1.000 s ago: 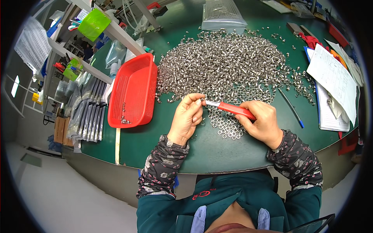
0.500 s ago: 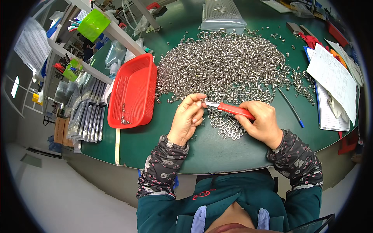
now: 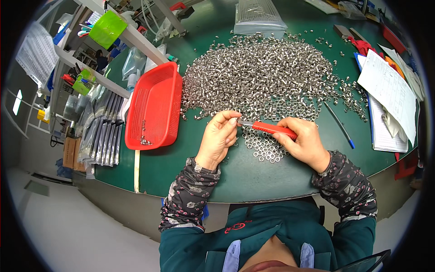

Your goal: Processing small metal ring components by trimming or removing fragments with nippers.

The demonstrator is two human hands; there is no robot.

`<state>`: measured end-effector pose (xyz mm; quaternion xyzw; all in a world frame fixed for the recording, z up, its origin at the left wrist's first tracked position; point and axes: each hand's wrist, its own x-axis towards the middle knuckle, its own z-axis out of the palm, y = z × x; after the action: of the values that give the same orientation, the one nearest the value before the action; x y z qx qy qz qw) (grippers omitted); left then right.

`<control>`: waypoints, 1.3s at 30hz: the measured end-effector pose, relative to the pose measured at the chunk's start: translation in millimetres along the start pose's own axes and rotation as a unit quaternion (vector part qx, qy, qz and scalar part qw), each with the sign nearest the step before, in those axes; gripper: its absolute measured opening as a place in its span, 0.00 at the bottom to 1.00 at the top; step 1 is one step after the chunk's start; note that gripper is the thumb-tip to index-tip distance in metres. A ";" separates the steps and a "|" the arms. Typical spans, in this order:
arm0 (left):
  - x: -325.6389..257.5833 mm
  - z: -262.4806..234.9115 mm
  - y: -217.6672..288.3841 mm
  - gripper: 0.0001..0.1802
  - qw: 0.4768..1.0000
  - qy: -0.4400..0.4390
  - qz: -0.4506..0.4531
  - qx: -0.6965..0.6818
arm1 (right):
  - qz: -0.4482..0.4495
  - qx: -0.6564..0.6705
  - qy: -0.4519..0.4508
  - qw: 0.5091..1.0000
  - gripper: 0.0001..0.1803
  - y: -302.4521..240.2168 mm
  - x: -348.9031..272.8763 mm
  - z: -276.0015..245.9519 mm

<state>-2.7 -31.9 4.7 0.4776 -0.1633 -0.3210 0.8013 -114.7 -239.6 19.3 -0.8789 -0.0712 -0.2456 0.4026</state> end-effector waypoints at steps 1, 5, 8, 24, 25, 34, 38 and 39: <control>-0.2 1.1 0.6 0.08 1.000 0.012 -0.003 0.006 | 0.017 0.006 -0.010 1.000 0.10 0.1 -0.1 -0.4; 0.0 -1.6 -0.4 0.09 1.000 0.016 -0.012 0.013 | 0.007 -0.006 -0.001 1.000 0.10 0.5 -0.4 -0.7; -0.4 -1.4 -0.3 0.09 1.000 0.021 -0.009 0.020 | -0.025 -0.024 0.020 0.999 0.10 1.3 -0.6 0.2; -0.5 2.6 -1.6 0.08 0.998 0.032 0.000 0.045 | -0.078 -0.087 0.050 0.992 0.11 0.2 -0.6 -0.4; -0.6 2.5 -1.3 0.09 0.998 0.037 -0.005 0.047 | -0.087 -0.086 0.055 0.991 0.11 -0.1 -0.3 -0.3; -0.3 3.0 -0.5 0.11 0.998 0.042 -0.029 0.040 | -0.088 -0.094 0.045 0.991 0.12 0.2 -0.6 -0.8; 0.9 -2.7 -0.9 0.14 0.998 0.016 -0.053 0.026 | -0.086 -0.100 0.031 0.991 0.12 -1.3 -0.6 -2.0; 1.0 -2.3 -0.4 0.14 0.998 0.016 -0.053 0.026 | -0.093 -0.100 0.036 0.990 0.12 -1.6 -0.3 -1.8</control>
<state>-0.8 -31.1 3.2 0.5111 -0.1329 -0.3505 0.7735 -116.1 -239.8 21.2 -0.8950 -0.1126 -0.3195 0.2902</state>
